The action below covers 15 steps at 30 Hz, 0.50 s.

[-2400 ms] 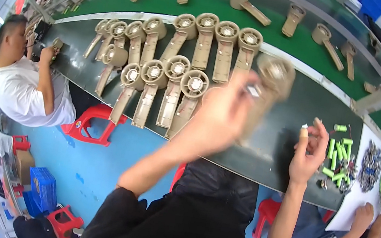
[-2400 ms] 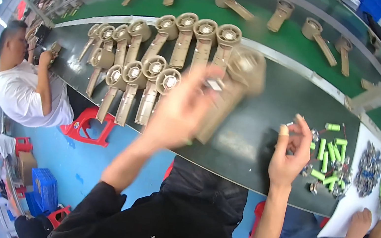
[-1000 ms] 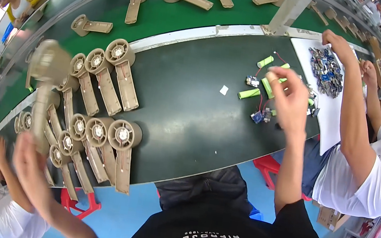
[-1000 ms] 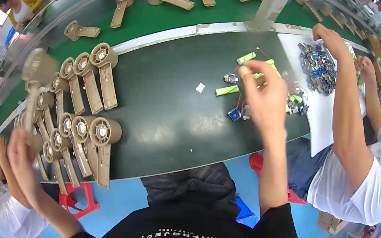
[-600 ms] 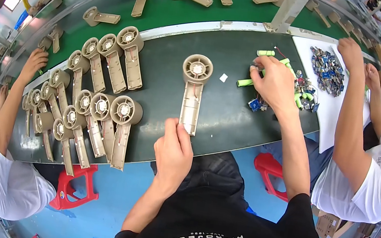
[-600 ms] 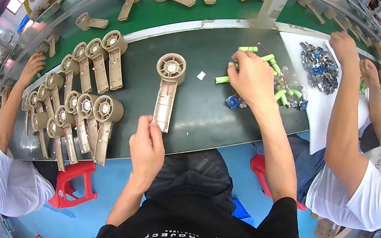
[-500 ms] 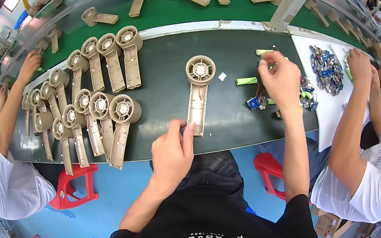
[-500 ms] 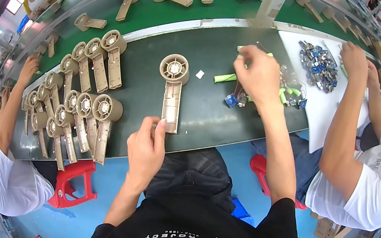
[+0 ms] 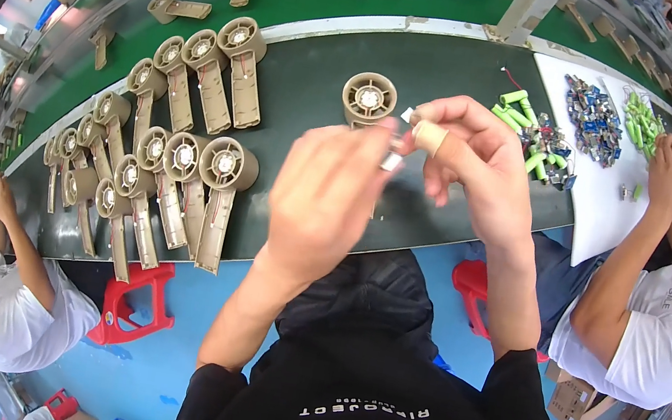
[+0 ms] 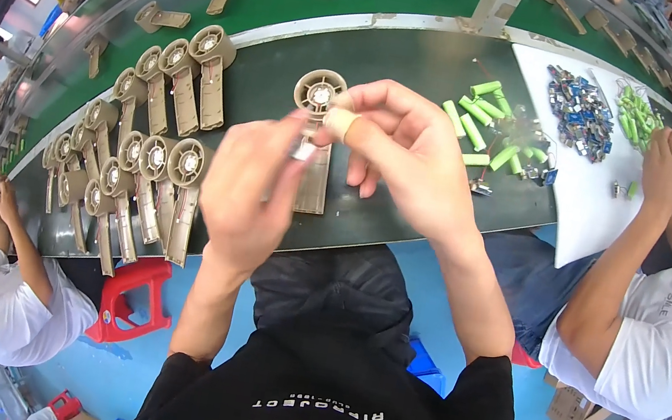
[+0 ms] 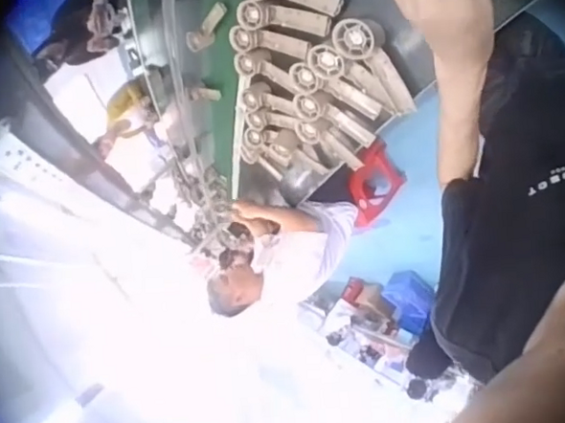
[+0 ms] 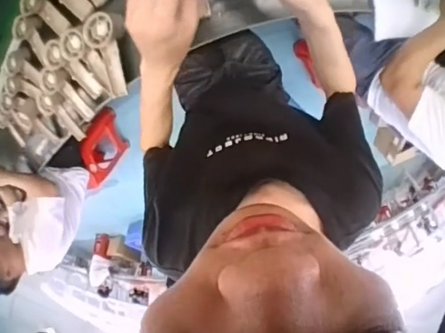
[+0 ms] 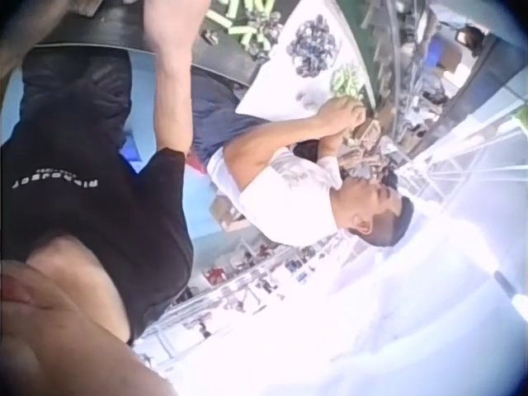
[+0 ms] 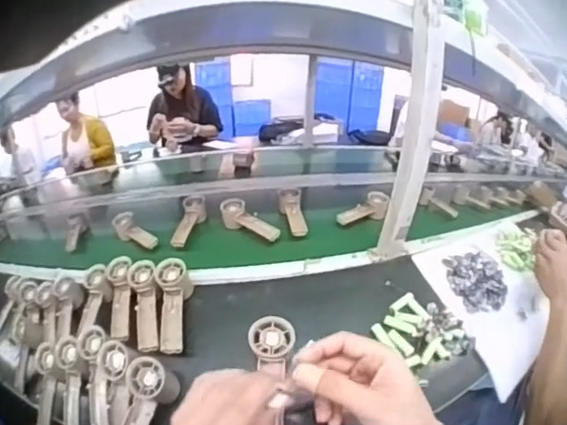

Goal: The person assembles portable fans by inserting circuit boards, batteries, and wires into plastic fan casings, applying adhesive tape by hand, and placing assembled fan housings into a storage bin.

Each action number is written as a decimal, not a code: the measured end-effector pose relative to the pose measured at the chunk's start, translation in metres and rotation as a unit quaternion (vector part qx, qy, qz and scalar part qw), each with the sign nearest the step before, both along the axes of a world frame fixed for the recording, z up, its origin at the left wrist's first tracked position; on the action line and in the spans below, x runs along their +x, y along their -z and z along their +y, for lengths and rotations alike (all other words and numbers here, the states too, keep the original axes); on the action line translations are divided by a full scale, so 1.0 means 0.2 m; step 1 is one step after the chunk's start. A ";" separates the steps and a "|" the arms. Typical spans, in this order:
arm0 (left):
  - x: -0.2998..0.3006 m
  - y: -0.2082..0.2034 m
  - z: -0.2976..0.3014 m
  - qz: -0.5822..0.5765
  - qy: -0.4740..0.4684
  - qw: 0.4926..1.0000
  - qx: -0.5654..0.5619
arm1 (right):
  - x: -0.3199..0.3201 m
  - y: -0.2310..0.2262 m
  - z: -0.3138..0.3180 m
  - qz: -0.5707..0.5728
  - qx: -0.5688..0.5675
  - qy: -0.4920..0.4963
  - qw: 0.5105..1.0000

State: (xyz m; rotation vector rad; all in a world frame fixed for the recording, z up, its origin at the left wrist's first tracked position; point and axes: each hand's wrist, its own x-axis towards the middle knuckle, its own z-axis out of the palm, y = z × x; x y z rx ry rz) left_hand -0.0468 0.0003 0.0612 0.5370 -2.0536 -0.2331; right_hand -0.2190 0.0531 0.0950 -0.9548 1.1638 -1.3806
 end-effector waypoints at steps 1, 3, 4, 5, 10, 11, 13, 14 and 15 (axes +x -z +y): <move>0.05 -0.02 0.02 0.004 -0.014 0.996 0.092 | 0.00 0.02 -0.01 -0.005 0.001 -0.002 1.000; 0.13 0.04 0.02 0.135 0.010 0.939 0.317 | -0.01 0.11 -0.03 0.055 -0.010 0.057 0.997; 0.16 0.02 0.02 0.155 0.039 0.900 0.406 | -0.03 0.17 -0.04 0.092 0.014 0.056 0.994; 0.16 0.00 0.02 0.177 0.052 0.871 0.456 | -0.03 0.21 -0.04 0.090 0.015 0.053 0.994; 0.14 0.04 -0.02 -0.062 -0.010 0.942 0.329 | -0.01 0.31 -0.07 0.231 -0.022 0.006 0.973; 0.12 0.05 -0.03 -0.080 -0.011 0.960 0.269 | -0.01 0.30 -0.08 0.246 -0.023 -0.007 0.969; 0.08 0.09 -0.04 -0.092 -0.016 0.968 0.233 | -0.01 0.31 -0.08 0.252 -0.015 -0.018 0.968; 0.06 0.10 -0.05 -0.118 -0.024 0.967 0.223 | 0.00 0.32 -0.09 0.252 -0.018 -0.018 0.967; 0.05 0.11 -0.06 -0.144 -0.033 0.966 0.212 | 0.00 0.33 -0.09 0.253 -0.021 -0.019 0.967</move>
